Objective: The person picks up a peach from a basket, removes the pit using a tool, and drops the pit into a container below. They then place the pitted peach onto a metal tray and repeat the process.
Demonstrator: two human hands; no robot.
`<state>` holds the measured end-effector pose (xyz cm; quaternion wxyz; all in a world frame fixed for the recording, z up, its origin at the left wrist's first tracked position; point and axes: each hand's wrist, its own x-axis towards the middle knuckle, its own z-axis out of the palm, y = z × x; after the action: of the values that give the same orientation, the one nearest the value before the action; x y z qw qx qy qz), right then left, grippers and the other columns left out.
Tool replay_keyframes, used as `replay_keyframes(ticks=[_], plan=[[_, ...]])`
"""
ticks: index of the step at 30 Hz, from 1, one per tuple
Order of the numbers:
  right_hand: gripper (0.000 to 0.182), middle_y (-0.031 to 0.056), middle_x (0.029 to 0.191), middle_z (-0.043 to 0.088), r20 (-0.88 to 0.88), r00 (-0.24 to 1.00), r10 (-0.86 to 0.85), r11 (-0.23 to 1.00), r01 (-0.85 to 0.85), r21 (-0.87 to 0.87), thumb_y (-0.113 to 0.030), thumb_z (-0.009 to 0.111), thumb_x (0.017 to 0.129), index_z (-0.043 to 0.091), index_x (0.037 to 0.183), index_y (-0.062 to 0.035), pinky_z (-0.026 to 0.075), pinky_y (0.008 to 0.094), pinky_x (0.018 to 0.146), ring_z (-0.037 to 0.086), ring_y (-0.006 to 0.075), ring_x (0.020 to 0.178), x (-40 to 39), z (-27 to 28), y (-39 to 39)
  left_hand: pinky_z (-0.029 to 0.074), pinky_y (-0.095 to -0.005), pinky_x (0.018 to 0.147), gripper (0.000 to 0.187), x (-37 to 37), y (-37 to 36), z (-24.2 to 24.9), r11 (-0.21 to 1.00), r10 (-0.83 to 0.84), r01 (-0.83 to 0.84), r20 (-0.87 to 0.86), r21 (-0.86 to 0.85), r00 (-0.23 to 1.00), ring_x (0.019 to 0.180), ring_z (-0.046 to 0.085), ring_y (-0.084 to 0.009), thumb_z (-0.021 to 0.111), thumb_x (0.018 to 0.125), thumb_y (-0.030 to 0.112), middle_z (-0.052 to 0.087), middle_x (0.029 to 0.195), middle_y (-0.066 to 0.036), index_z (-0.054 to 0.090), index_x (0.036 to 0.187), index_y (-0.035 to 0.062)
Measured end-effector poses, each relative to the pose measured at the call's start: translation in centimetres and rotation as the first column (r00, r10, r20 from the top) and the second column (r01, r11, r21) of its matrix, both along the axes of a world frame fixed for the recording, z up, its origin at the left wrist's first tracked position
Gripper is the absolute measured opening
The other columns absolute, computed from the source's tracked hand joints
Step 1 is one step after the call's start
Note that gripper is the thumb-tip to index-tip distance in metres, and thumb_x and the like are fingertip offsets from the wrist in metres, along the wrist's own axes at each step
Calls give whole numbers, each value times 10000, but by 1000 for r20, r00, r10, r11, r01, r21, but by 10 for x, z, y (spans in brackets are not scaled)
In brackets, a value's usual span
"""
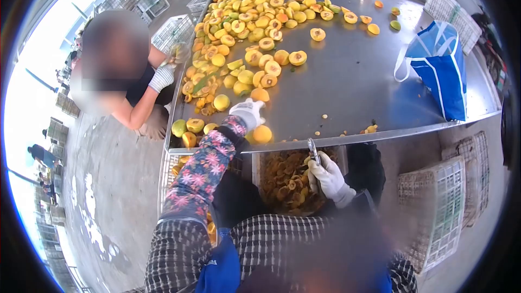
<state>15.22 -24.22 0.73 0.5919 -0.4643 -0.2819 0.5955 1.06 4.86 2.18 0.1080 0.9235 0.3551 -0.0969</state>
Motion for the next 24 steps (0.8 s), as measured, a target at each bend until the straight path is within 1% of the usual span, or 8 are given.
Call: replay_keyframes(ticks=[3,5,6,9,11,13,19,24], plan=[[205,-22,678,482,78,996,34,996,-27,-87,-242,541,987,505,1071,-59,401,228,480,452,71,515,-5,11,1,493,-408,913,467,-1,0,16,981,138,-110,171,-163,976,1038,632,-304,672,821,319,657,1102,-139,597,1244,138],[203,-22,678,483,99,994,39,995,-29,-97,-257,537,993,509,1058,-67,394,221,486,455,65,524,-7,19,7,518,-385,858,408,-9,-8,22,766,522,-110,514,-633,681,975,653,-273,642,869,297,681,1003,-102,606,1213,81],[205,-21,681,486,92,995,39,996,-31,-84,-267,535,997,512,1053,-71,389,216,491,459,59,533,-8,22,7,543,-393,807,375,-15,-12,28,665,612,109,624,-739,486,940,658,-264,579,931,289,663,1044,-104,589,1214,44],[221,58,695,528,263,964,44,997,-60,52,-234,547,983,509,1075,-37,434,308,539,532,196,564,-10,33,15,557,-415,769,365,-24,-60,68,93,977,600,188,-795,98,904,662,-293,532,969,301,644,1084,-137,573,1211,31],[230,111,716,547,547,837,-27,970,-110,215,-206,550,971,497,1086,-14,450,370,573,550,296,596,-16,45,26,543,-444,865,404,-28,-82,60,8,994,662,80,-749,79,994,642,-307,531,971,383,644,1165,-146,586,1210,62],[233,169,740,566,760,627,-172,920,-174,352,-177,549,958,482,1090,3,458,430,607,565,394,641,-22,55,37,535,-473,848,487,-24,-102,47,108,993,648,115,-754,-31,995,625,-341,495,977,486,644,1120,-134,591,1178,53],[157,206,734,573,915,303,-266,944,-111,311,-127,543,945,466,1017,-11,440,456,583,589,423,683,-59,82,46,544,-429,803,522,-19,-134,49,277,961,599,217,-752,-172,921,628,-311,469,991,508,613,1088,-130,559,1205,40],[204,241,744,565,909,352,-222,954,-112,277,-143,530,964,428,1055,8,426,479,568,590,452,708,-69,80,42,544,-371,821,408,-19,-159,65,378,926,603,272,-703,-263,919,633,-232,520,1003,382,615,1050,-117,577,1097,-11]])
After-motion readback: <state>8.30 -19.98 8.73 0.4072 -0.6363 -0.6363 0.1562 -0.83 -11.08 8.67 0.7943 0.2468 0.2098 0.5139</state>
